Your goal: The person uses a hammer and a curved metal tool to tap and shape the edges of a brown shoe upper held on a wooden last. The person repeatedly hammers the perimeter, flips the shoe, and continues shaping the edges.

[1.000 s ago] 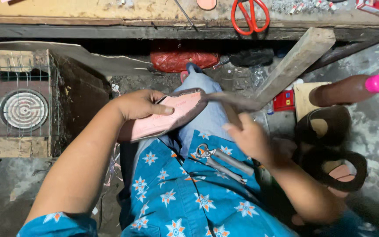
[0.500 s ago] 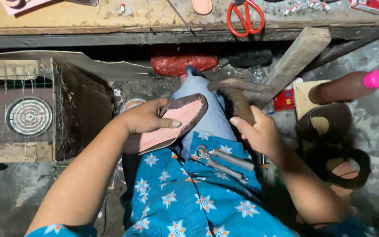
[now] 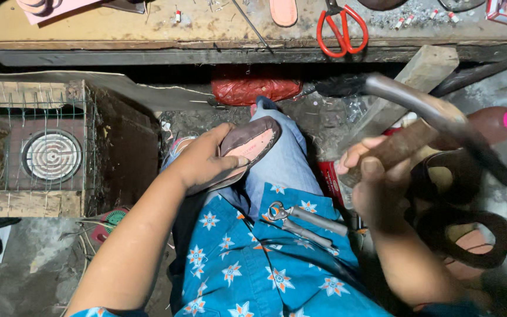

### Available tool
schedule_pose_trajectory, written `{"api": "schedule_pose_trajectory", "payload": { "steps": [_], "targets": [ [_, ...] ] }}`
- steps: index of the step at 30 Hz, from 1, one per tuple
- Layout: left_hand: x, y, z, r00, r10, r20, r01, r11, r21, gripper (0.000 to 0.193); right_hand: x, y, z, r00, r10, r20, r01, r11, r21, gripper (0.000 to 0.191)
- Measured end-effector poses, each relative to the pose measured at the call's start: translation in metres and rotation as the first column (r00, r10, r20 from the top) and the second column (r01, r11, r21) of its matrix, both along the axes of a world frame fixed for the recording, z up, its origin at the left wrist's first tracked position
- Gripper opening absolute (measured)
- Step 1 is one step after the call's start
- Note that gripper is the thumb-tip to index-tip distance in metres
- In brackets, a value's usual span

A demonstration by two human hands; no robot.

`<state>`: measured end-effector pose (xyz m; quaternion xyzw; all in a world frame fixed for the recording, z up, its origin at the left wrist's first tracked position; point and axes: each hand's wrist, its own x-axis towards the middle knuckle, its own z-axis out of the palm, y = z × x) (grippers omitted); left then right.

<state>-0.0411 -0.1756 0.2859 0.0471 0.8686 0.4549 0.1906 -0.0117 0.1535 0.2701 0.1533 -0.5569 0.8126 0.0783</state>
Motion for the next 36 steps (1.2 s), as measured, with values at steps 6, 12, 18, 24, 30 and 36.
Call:
{"api": "schedule_pose_trajectory", "payload": {
  "steps": [6, 12, 18, 24, 30, 36],
  "targets": [
    [-0.006, 0.0, -0.008, 0.997, -0.065, -0.044, 0.067, 0.997, 0.033, 0.067, -0.013, 0.0, -0.009, 0.938, -0.063, 0.341, -0.264, 0.507, 0.821, 0.03],
    [-0.003, 0.003, -0.004, 1.0, 0.019, 0.012, -0.02, 0.995, 0.097, 0.068, -0.012, -0.009, -0.017, 0.99, -0.047, -0.13, 0.085, 0.948, 0.306, 0.018],
    [-0.002, 0.0, 0.003, 0.998, 0.032, -0.045, -0.029, 0.997, 0.074, 0.075, -0.009, -0.014, 0.011, 0.921, -0.091, 0.378, -0.297, 0.463, 0.835, 0.036],
    [0.003, -0.003, -0.003, 0.988, 0.031, -0.154, -0.042, 0.997, -0.069, 0.078, -0.017, -0.034, 0.021, 0.971, -0.06, 0.232, -0.227, 0.087, 0.97, 0.047],
    [0.003, -0.009, -0.003, 0.993, 0.052, -0.106, -0.061, 0.994, -0.086, 0.077, -0.013, -0.04, 0.03, 0.917, -0.06, 0.394, -0.254, 0.674, 0.693, 0.049],
    [0.003, -0.008, 0.008, 0.996, 0.042, -0.073, -0.051, 0.991, -0.127, 0.069, -0.025, -0.047, 0.016, 0.95, 0.057, 0.306, -0.311, 0.114, 0.944, 0.039]
  ]
}}
